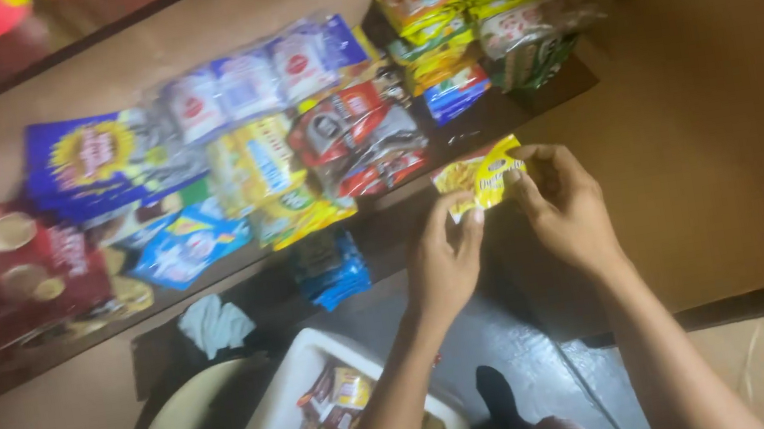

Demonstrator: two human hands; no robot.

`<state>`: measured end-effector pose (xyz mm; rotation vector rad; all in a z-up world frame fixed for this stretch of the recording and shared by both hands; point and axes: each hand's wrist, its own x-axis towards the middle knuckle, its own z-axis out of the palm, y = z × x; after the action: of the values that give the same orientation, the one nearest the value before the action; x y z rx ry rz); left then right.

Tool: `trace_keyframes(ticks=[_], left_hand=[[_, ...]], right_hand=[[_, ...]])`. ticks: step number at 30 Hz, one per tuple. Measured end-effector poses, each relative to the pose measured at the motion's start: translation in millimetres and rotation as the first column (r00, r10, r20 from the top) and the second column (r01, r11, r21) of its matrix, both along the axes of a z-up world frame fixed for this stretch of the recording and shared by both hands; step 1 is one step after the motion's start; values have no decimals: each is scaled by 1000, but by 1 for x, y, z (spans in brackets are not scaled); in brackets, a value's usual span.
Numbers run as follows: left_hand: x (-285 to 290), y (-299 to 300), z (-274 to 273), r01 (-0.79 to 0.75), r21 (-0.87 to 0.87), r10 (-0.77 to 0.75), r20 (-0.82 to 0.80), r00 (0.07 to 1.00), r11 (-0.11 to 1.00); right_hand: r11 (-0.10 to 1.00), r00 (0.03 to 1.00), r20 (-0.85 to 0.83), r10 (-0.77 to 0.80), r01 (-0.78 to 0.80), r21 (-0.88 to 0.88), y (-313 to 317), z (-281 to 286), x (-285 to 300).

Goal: Restocking grocery shelves with various packaged food items from a container.

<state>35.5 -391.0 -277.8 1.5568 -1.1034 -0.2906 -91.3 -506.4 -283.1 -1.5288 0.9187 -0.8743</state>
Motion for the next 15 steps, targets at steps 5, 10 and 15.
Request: trace_keyframes(ticks=[5,10,15], left_hand=[[14,-47,-8,-18,77,15,30,999,997],[22,-67,-40,-113,152,99,101,990,982],[21,-77,-46,-228,192,130,418,899,955]], right_hand=[[986,990,-56,129,-134,-98,-47,-10,6],[951,938,-331,100,-187,-245,-65,8,16],[848,926,-376,30,-223,-481,-89,-18,18]])
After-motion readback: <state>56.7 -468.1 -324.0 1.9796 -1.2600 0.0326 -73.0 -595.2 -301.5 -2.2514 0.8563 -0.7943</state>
